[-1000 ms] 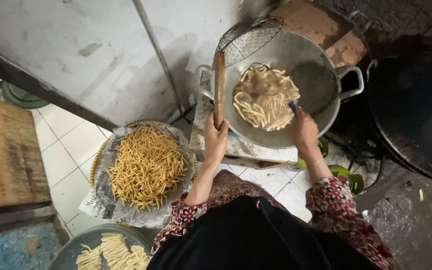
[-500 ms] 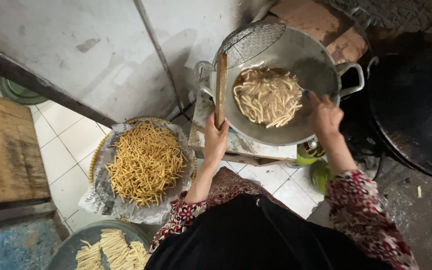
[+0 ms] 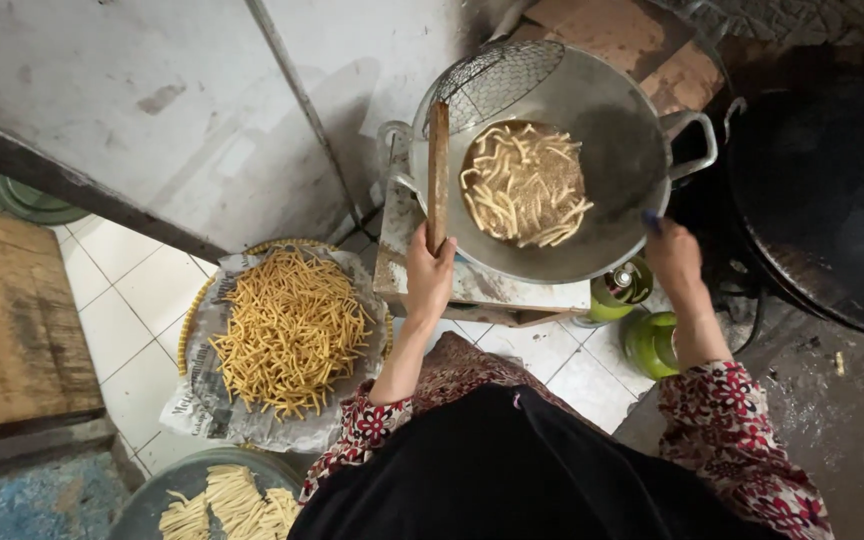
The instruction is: Frying noodles in a large wok and removing them with a metal strainer
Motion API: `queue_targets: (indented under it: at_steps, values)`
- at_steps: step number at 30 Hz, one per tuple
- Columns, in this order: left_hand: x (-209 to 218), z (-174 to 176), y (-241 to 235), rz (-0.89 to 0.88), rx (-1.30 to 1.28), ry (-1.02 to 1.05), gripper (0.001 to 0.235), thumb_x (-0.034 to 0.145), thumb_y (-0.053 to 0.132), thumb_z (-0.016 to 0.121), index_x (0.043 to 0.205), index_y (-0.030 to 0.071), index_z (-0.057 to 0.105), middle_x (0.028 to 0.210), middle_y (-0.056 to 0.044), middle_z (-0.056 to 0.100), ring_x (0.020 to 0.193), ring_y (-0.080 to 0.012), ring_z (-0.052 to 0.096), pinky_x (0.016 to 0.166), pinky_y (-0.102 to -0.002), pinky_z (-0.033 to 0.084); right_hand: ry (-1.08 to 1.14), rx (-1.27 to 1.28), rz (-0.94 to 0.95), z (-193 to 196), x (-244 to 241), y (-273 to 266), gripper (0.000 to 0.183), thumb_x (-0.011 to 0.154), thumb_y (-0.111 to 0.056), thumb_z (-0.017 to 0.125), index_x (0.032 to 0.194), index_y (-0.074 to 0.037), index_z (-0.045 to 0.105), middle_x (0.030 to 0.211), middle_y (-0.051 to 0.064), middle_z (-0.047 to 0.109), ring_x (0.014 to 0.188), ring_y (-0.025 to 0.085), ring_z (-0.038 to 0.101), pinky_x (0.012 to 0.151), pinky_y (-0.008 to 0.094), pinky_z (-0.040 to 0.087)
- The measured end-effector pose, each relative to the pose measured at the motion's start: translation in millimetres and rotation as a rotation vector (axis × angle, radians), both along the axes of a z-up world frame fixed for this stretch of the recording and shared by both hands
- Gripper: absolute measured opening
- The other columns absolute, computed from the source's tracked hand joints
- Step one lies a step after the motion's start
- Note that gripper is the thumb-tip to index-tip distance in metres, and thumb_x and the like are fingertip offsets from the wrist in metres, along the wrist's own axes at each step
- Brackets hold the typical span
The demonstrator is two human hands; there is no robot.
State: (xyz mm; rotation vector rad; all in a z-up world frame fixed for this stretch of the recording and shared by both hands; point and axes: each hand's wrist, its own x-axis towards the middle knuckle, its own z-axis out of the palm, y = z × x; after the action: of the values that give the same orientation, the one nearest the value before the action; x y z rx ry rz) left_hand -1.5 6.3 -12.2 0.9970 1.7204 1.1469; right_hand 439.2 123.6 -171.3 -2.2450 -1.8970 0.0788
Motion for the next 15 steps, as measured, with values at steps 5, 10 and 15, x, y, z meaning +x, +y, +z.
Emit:
queue_targets:
  at_steps: [5, 10, 15]
  values:
    - [-1, 12, -4, 0.009, 0.021, -0.066, 0.062, 0.095, 0.034, 0.063, 0.147, 0.006, 0.046, 0.139, -0.029, 0.055, 0.13, -0.0452, 0.054, 0.106, -0.056, 0.044, 0.032, 0.058, 0.173, -46, -46, -12, 0.042, 0.094, -0.026, 0.061, 0.133, -0.012, 0.064, 0.09, 0.025, 0.072, 0.083, 0.047, 0.072, 0.071, 0.057, 0.059]
    - [-6, 8, -5, 0.018, 0.044, -0.075, 0.06, 0.097, 0.034, 0.062, 0.148, 0.006, 0.046, 0.138, -0.028, 0.056, 0.13, -0.0447, 0.055, 0.105, -0.057, 0.045, -0.269, 0.123, 0.174, 36, -104, -25, 0.052, 0.1, -0.034, 0.06, 0.151, -0.028, 0.05, 0.093, 0.009, 0.068, 0.075, 0.032, 0.075, 0.063, 0.046, 0.062]
    - [-7, 14, -6, 0.036, 0.008, -0.071, 0.064, 0.092, 0.035, 0.065, 0.148, 0.009, 0.046, 0.143, -0.026, 0.055, 0.132, -0.0418, 0.054, 0.108, -0.052, 0.045, -0.289, 0.13, -0.033, 25, -58, -11, 0.047, 0.106, -0.03, 0.051, 0.152, -0.022, 0.053, 0.093, 0.014, 0.066, 0.071, 0.039, 0.074, 0.059, 0.051, 0.061]
